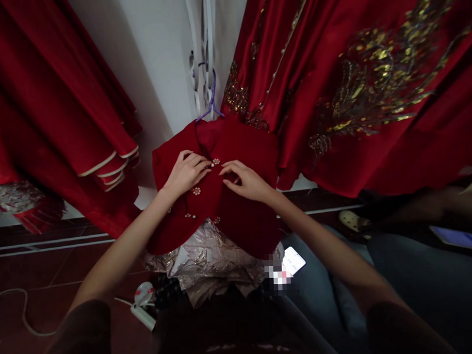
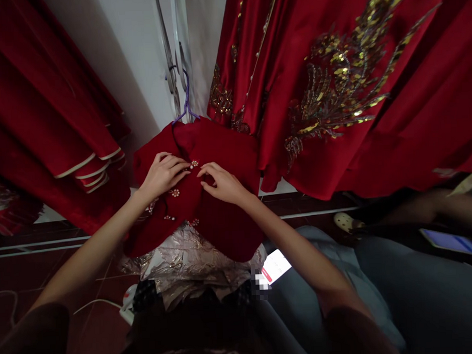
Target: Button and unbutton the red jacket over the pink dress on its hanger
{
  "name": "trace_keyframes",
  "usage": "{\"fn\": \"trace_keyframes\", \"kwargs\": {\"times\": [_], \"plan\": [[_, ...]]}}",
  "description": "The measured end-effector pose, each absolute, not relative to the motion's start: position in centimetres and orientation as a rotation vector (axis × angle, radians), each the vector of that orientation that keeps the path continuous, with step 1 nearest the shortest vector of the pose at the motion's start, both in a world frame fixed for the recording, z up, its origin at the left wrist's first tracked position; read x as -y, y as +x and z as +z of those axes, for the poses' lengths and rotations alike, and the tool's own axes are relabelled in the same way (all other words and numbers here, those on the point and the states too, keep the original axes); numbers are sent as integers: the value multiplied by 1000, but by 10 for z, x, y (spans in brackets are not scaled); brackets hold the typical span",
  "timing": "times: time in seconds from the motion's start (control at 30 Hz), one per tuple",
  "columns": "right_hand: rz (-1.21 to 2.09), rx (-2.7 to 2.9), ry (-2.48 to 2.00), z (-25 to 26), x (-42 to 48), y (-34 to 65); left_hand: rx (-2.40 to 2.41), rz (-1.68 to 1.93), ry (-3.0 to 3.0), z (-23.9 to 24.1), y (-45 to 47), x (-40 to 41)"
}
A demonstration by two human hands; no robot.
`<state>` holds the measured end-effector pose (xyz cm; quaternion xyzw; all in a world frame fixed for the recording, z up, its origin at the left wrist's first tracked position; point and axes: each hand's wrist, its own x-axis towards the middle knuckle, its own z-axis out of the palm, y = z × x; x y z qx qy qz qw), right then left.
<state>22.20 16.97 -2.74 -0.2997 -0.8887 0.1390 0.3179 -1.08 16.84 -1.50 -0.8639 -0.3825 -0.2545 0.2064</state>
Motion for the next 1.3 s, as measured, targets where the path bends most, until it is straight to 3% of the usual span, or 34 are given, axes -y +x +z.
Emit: {"fn": "trace_keyframes", "kwargs": {"times": [0.3, 0.57, 0.83, 1.3], "plan": [[165, 2381, -856, -3, -178, 214, 1000, -703, -2423, -8, -6, -171], [185, 2316, -853, -5, -196, 214, 1127, -573, -2350, -3, -13, -170], [126, 2333, -857, -10, -198, 210, 1214, -927, -2383, -11, 4, -169], [204, 2293, -784, -9, -195, 212, 1067, -993, -2226, -21, 7, -182]]}}
